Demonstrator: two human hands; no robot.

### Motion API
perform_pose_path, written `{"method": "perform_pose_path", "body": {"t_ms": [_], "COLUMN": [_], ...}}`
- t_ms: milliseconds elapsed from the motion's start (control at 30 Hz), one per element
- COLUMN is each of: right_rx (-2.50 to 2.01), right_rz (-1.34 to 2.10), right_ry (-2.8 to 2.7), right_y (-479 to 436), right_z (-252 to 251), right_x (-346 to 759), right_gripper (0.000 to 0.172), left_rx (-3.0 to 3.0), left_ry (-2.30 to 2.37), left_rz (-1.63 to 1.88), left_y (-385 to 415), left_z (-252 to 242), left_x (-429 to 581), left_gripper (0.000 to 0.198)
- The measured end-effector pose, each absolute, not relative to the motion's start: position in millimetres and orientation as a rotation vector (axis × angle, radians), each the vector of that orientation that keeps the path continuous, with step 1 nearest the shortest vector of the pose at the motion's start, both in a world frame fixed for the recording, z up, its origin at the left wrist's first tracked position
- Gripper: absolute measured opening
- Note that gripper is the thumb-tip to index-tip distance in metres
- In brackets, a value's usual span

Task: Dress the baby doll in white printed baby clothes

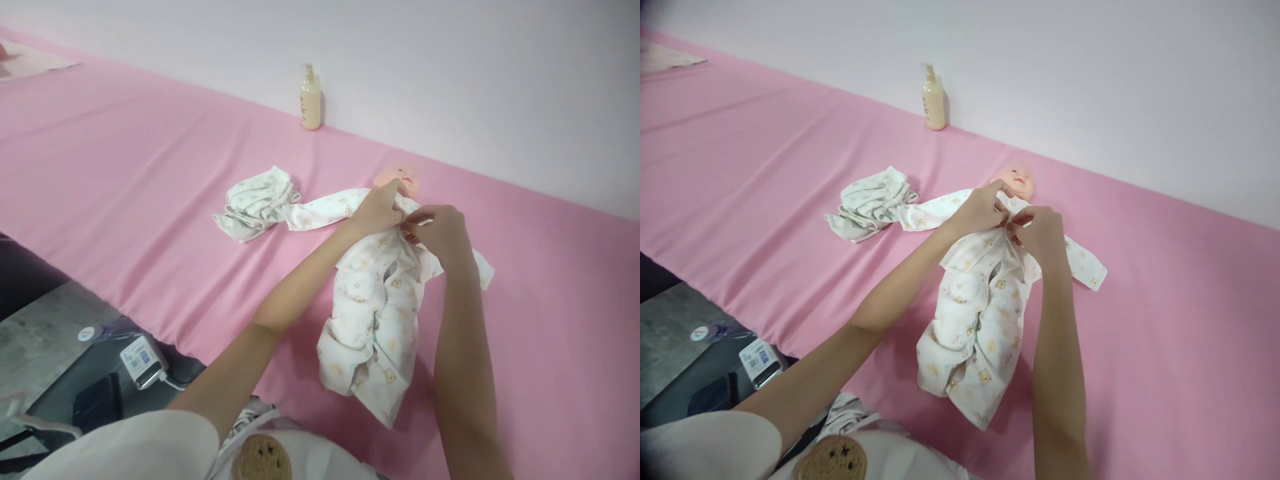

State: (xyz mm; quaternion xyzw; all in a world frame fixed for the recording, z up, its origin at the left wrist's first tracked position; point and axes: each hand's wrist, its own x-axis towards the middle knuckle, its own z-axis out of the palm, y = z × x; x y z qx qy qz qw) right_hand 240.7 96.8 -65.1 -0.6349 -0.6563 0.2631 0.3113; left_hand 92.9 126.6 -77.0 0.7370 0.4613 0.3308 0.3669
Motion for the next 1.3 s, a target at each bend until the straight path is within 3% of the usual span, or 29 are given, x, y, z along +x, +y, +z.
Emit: {"method": "perform_pose_path", "body": {"t_ms": [167,400,633,833,1000,1200,1300], "right_rx": [-1.786,-1.656,-1.565,-1.490,-1.576,-1.781,-1.711], "right_rz": [0.392,0.857,1.262,1.347,0.981,-0.142,-0.430], "right_ry": [-1.866,-1.645,-1.160,-1.022,-1.252,-1.872,-1.996], "right_y": [96.1,98.4,114.5,123.0,116.1,85.5,67.5], "right_z": [-62.7,-66.8,-79.7,-90.3,-97.7,-125.3,-139.5], "right_x": [230.3,241.4,247.6,253.9,239.1,217.1,214.5], "right_gripper": [0.011,0.009,0.012,0.009,0.008,0.029,0.037], "left_rx": [1.834,1.917,1.893,1.957,2.200,2.483,2.535], "left_ry": [1.175,1.183,1.052,1.038,1.255,1.415,1.384], "left_rz": [0.818,0.844,0.949,0.912,0.711,0.195,0.082], "left_y": [126.9,126.4,132.0,132.5,121.7,95.2,88.3], "left_z": [-75.6,-76.9,-83.9,-79.5,-68.6,-47.9,-43.5], "left_x": [90.8,92.2,93.5,93.2,93.2,94.4,91.8], "left_gripper": [0.040,0.043,0.031,0.029,0.028,0.023,0.022]}}
